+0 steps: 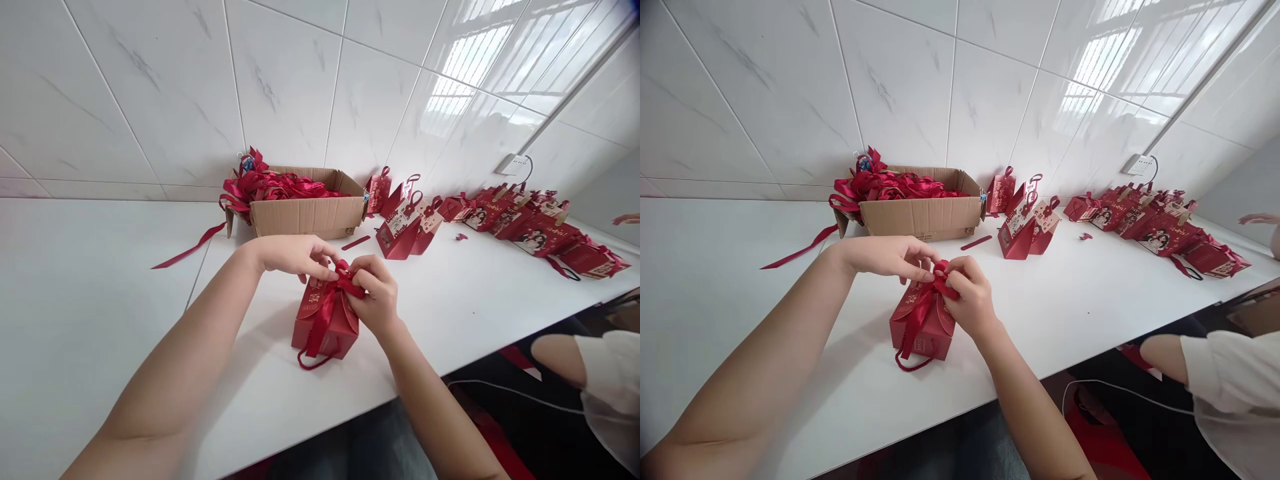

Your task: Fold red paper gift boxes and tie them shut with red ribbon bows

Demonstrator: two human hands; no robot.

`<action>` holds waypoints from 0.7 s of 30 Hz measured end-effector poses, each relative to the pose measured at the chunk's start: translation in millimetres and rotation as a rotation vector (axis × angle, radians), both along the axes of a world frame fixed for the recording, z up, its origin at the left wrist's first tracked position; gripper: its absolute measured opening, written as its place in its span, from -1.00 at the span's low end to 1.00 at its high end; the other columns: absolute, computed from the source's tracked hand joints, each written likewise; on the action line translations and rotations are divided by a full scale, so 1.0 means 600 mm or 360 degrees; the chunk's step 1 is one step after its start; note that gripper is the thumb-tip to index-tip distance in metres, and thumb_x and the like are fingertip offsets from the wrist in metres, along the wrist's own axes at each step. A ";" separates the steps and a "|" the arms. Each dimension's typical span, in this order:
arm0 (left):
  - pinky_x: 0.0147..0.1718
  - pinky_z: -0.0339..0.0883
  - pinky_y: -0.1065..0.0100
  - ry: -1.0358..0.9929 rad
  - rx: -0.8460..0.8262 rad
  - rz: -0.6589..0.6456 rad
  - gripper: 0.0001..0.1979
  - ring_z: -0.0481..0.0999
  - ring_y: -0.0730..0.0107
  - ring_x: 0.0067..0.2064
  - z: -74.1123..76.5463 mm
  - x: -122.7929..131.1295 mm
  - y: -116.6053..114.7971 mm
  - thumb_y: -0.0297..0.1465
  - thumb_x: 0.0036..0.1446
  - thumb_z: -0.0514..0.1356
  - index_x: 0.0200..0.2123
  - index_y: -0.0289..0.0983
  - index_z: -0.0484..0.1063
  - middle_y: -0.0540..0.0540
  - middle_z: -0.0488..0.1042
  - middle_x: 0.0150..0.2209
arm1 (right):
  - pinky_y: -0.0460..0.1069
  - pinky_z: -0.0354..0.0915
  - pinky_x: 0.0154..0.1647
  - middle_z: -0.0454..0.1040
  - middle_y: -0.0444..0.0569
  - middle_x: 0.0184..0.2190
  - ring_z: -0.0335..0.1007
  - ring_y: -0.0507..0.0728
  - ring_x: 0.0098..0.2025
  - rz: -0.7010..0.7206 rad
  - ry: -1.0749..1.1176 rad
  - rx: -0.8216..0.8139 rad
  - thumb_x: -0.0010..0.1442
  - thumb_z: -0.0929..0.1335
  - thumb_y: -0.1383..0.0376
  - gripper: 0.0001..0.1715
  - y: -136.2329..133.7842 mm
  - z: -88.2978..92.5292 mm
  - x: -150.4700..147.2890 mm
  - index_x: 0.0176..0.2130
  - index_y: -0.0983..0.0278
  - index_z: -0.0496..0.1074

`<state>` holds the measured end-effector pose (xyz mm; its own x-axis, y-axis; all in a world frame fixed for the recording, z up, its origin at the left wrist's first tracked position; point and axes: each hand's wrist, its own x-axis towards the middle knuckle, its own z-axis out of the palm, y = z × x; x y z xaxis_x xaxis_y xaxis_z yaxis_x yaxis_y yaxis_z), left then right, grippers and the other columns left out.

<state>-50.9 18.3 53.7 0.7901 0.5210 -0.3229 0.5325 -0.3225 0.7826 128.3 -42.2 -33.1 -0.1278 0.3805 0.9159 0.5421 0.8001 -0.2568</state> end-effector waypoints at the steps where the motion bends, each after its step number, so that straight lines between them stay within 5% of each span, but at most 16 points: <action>1: -0.33 0.37 0.38 -0.0035 -0.0047 0.0055 -0.64 0.45 0.39 -0.30 0.000 0.002 -0.001 -0.17 0.06 0.24 -0.10 -0.23 0.44 -0.04 0.47 -0.31 | -0.09 0.29 -0.46 0.33 -0.09 -0.40 0.31 -0.01 -0.42 -0.0014 0.0015 -0.0030 0.12 0.34 0.49 -0.62 0.000 0.002 0.000 -0.57 0.23 0.11; 5: -0.32 0.38 0.40 -0.0166 -0.0159 0.0100 -0.74 0.46 0.42 -0.30 0.003 0.007 -0.010 -0.28 -0.03 0.32 -0.28 -0.29 0.43 -0.03 0.46 -0.35 | -0.09 0.25 -0.48 0.36 -0.10 -0.44 0.29 -0.01 -0.45 -0.0052 0.0071 -0.0176 0.08 0.35 0.47 -0.60 -0.002 0.010 0.000 -0.59 0.23 0.07; 9: -0.33 0.44 0.35 -0.0136 -0.0192 0.0138 -0.73 0.51 0.37 -0.28 0.005 0.010 -0.016 -0.47 -0.09 0.26 -0.24 -0.28 0.38 -0.03 0.48 -0.33 | -0.09 0.21 -0.49 0.37 -0.11 -0.45 0.27 -0.01 -0.46 -0.0055 0.0068 -0.0231 0.07 0.35 0.46 -0.61 -0.003 0.012 -0.004 -0.59 0.23 0.07; 16: -0.36 0.46 0.36 -0.0058 -0.0202 0.0068 -0.84 0.51 0.40 -0.36 -0.002 0.013 -0.011 -0.47 -0.08 0.17 -0.34 -0.28 0.46 -0.01 0.48 -0.43 | -0.08 0.16 -0.51 0.31 -0.13 -0.48 0.21 -0.01 -0.49 -0.0108 0.0092 -0.0187 0.06 0.29 0.48 -0.66 0.001 0.002 -0.010 -0.60 0.23 0.08; 21: -0.30 0.47 0.34 -0.0237 -0.0086 0.0357 -0.92 0.54 0.37 -0.31 0.011 0.010 -0.019 -0.44 -0.07 0.21 -0.41 -0.29 0.44 -0.03 0.52 -0.38 | -0.06 0.15 -0.51 0.31 -0.11 -0.45 0.18 0.00 -0.49 0.0010 0.0147 -0.0336 0.05 0.30 0.44 -0.74 -0.009 0.010 -0.003 -0.56 0.23 0.14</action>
